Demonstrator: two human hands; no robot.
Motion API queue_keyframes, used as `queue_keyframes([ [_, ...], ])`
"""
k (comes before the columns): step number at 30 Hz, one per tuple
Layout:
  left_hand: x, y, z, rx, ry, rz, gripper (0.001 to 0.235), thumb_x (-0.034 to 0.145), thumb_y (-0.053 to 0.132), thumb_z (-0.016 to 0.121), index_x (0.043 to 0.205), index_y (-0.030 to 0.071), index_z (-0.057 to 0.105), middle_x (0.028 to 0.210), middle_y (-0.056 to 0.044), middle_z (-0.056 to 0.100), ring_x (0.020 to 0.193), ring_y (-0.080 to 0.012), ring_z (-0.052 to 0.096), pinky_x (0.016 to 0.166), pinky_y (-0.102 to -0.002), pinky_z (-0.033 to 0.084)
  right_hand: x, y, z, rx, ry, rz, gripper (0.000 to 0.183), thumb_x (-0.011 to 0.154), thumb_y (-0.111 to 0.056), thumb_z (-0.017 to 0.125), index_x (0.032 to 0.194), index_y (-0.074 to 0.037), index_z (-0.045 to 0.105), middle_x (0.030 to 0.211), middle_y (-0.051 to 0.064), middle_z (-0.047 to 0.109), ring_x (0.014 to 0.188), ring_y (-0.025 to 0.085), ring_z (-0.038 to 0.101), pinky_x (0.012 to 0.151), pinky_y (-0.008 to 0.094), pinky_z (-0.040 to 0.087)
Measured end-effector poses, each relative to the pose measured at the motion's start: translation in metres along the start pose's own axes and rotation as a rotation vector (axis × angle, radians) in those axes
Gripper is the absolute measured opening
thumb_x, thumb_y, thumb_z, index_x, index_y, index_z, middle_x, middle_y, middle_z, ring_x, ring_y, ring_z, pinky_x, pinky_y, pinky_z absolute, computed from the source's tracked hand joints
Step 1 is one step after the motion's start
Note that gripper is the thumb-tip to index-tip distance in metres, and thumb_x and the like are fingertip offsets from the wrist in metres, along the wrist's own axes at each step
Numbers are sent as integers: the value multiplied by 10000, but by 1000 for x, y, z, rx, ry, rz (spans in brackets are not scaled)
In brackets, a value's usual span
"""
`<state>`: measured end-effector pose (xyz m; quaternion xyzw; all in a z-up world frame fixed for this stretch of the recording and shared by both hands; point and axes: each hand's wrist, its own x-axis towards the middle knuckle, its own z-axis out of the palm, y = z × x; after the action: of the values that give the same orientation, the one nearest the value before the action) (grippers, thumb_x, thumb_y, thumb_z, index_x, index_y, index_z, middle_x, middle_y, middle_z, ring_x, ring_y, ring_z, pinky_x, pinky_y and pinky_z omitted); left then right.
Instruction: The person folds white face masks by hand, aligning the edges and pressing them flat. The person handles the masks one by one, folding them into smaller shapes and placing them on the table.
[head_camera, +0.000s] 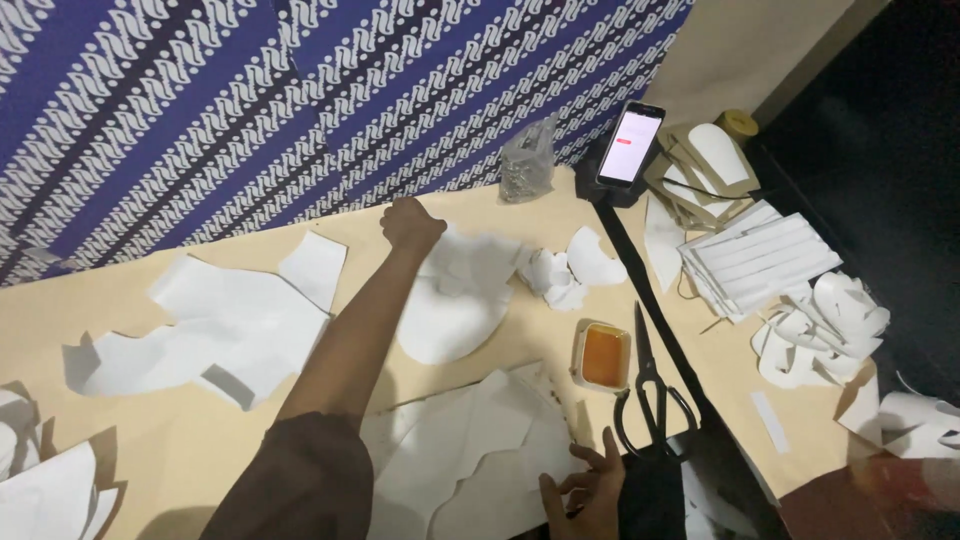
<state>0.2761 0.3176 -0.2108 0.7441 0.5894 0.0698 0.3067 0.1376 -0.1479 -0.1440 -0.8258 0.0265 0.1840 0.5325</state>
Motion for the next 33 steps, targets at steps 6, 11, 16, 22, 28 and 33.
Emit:
queue_keyframes([
  [6, -8, 10, -21, 51, -74, -92, 701, 747, 249, 824, 1339, 37, 515, 1181, -76, 698, 1109, -316, 671, 880, -372, 552, 1, -13, 5, -82, -101, 74, 1047, 756, -108, 839, 1620, -270, 270, 1349, 11, 673, 753, 224, 633, 713, 339, 528],
  [11, 6, 5, -43, -135, -272, 40, 817, 717, 332, 886, 1355, -66, 565, 1349, -165, 653, 1174, -338, 668, 947, -382, 569, -2, -26, -6, -135, -142, 9, 920, 806, -154, 792, 1588, -241, 315, 1314, 1, 698, 763, 194, 622, 726, 314, 520],
  [16, -21, 16, -101, -43, -397, 375, 724, 911, 317, 710, 1510, 14, 436, 1098, -71, 538, 902, -225, 560, 725, -358, 436, -9, -31, -15, -123, -142, -7, 867, 813, -151, 777, 1566, -230, 355, 1285, -13, 711, 753, 197, 614, 680, 317, 513],
  [22, -112, 40, -176, -207, -259, 885, 320, 991, 201, 617, 1286, 158, 502, 1480, -200, 544, 1399, -333, 492, 1023, -432, 420, -3, -49, -32, 11, -197, -84, 760, 880, -86, 697, 1559, -176, 369, 1167, 81, 776, 749, 180, 612, 745, 315, 519],
  [28, -280, 50, -248, -283, -368, 1291, 427, 1052, 97, 533, 1429, 73, 335, 1580, -231, 398, 1489, -439, 364, 1208, -491, 306, 49, -70, -38, 596, -702, 421, 975, 875, -772, 316, 1253, 41, 698, 1082, 307, 727, 875, 351, 612, 838, 404, 432],
  [33, -373, 26, -236, -213, -687, 1175, 515, 987, -15, 537, 1453, 164, 407, 1384, -119, 583, 1047, -266, 748, 778, -343, 729, 51, -51, -40, 689, -1063, 595, 1183, 700, -1039, 372, 935, 54, 761, 548, 33, 535, 481, 193, 455, 465, 286, 304],
])
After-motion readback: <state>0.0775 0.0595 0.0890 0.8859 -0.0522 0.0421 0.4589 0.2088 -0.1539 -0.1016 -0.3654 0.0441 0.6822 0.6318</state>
